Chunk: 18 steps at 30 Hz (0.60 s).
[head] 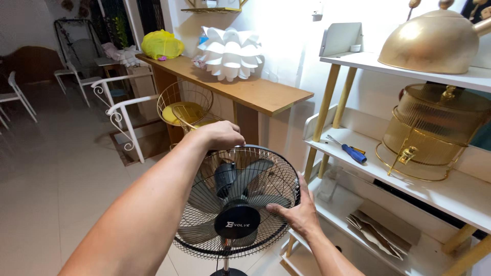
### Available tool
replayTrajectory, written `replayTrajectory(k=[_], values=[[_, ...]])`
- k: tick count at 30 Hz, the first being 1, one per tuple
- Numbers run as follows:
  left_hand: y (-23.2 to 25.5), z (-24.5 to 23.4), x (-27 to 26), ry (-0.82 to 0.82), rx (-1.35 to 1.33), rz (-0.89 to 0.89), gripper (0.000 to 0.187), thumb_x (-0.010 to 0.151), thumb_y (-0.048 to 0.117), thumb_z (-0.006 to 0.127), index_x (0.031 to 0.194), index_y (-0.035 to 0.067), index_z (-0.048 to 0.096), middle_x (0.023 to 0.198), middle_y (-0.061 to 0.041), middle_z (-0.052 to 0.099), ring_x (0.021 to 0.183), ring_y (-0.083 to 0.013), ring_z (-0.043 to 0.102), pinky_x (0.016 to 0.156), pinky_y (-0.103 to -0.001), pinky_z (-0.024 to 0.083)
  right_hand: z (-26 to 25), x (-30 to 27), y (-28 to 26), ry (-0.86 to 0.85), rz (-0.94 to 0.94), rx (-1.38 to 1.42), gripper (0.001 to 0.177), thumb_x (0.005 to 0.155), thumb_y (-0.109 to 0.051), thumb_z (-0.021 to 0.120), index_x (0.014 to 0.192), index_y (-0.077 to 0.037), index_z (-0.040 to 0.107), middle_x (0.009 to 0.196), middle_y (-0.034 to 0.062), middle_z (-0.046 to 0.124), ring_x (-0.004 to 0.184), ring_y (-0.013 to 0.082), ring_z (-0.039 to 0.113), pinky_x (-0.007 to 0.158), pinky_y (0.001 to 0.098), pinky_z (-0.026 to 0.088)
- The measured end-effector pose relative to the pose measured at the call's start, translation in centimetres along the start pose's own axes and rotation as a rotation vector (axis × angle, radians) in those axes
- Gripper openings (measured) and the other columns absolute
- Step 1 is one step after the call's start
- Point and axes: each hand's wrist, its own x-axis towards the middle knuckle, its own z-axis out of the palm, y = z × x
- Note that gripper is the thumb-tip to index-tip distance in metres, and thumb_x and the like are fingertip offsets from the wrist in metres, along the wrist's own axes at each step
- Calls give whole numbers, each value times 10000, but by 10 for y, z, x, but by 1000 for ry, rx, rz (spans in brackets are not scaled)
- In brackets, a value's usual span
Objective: The person assembles a standing fan by attaching the front wire cage to the fan head. They align and press the cage into place, then rotate it to secure it. The fan remains on the floor during the process.
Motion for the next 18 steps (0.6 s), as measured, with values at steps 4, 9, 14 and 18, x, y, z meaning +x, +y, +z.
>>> replayTrajectory(k=[4, 9, 14, 18], values=[[18, -12, -8, -69, 169, -29, 565, 812, 473, 734, 1278, 154, 730, 1321, -82, 699, 1215, -250, 646, 1059, -388, 492, 1, -4, -2, 22, -19, 17, 1420, 420, -450, 1015, 1587, -340, 214, 1564, 141, 350, 1445, 317, 408, 1185, 464, 376], [28, -20, -18, -195, 133, -98, 612, 773, 523, 774, 1276, 175, 750, 1368, -91, 687, 1212, -293, 677, 985, -478, 570, -2, -6, 5, 21, -38, -3, 1397, 434, -419, 1010, 1586, -321, 227, 1532, 134, 404, 1413, 305, 451, 1170, 430, 398], [16, -13, -14, -211, -87, -192, 603, 765, 456, 845, 1258, 124, 740, 1456, -131, 593, 1310, -310, 549, 993, -595, 507, 1, -4, 13, 43, -170, 27, 1372, 442, -432, 1016, 1573, -246, 263, 1510, 164, 428, 1394, 325, 464, 1153, 437, 400], [-6, 3, 0, -149, -278, -110, 626, 689, 402, 885, 1174, 21, 777, 1412, -142, 681, 1301, -297, 623, 1019, -493, 521, 2, -3, 16, 53, -196, 35, 1360, 448, -454, 998, 1586, -243, 284, 1494, 172, 457, 1386, 328, 486, 1148, 437, 419]])
